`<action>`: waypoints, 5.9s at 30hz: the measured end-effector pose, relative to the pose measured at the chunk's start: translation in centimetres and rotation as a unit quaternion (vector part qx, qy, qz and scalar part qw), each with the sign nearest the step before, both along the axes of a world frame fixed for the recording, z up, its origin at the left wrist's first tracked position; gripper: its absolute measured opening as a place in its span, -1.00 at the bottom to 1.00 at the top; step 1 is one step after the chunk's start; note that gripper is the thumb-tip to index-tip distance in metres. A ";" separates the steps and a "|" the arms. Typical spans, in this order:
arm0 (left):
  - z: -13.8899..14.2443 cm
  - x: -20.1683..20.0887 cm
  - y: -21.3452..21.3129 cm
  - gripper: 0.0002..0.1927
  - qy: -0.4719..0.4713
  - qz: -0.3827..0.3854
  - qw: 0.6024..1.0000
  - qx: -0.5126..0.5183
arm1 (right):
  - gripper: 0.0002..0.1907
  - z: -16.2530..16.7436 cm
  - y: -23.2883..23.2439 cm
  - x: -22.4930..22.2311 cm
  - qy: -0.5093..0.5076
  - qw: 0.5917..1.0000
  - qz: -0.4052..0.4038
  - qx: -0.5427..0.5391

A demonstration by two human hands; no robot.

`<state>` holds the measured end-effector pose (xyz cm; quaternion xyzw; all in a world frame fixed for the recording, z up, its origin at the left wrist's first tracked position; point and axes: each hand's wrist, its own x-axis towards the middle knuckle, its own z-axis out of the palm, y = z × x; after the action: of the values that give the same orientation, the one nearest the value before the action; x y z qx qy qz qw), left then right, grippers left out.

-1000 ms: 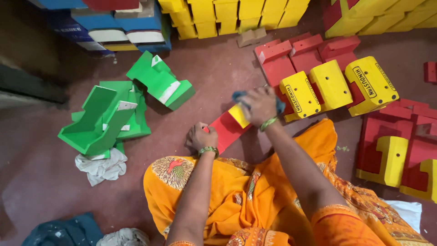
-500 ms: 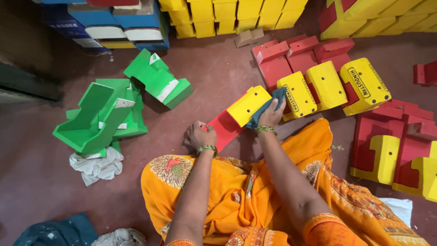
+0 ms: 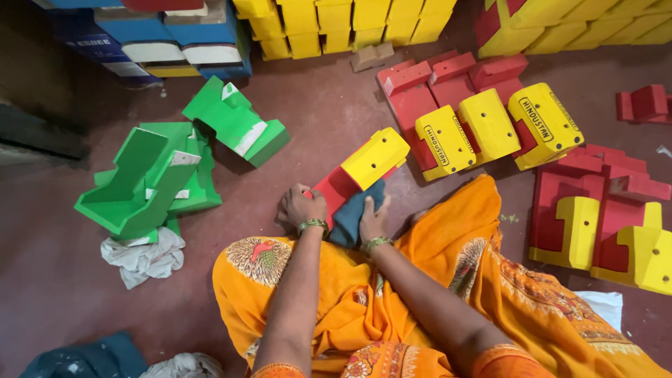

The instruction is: The person sits on the floor and wipes red and yellow plastic parts with a blue cloth. They handle the parts one at a time, turning them over to wipe multiple sides and edges, then place them back on the floor.

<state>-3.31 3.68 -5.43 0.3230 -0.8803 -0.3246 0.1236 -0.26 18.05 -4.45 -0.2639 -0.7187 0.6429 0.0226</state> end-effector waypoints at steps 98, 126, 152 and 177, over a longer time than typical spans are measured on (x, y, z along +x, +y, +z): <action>-2.2 -0.1 -0.3 -0.57 0.076 -0.006 0.997 0.029 | -0.41 2.2 -1.8 -5.2 0.228 0.721 0.523 0.393; 6.4 3.2 0.3 0.02 -0.253 0.023 0.948 0.193 | -0.51 6.7 9.1 4.4 0.256 0.864 0.361 0.239; 7.0 0.4 -5.0 0.13 0.192 -0.246 0.950 -0.007 | -0.44 14.4 9.9 -4.1 0.322 0.817 0.204 0.433; 5.4 1.4 -3.6 -0.60 0.132 -0.302 0.920 -0.212 | -0.29 8.3 6.0 1.1 0.251 0.626 0.368 0.640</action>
<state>-1.95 0.08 0.01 -0.0373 -0.9599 -0.1921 0.2005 0.84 24.00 3.87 0.2751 -0.9528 0.0168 0.1275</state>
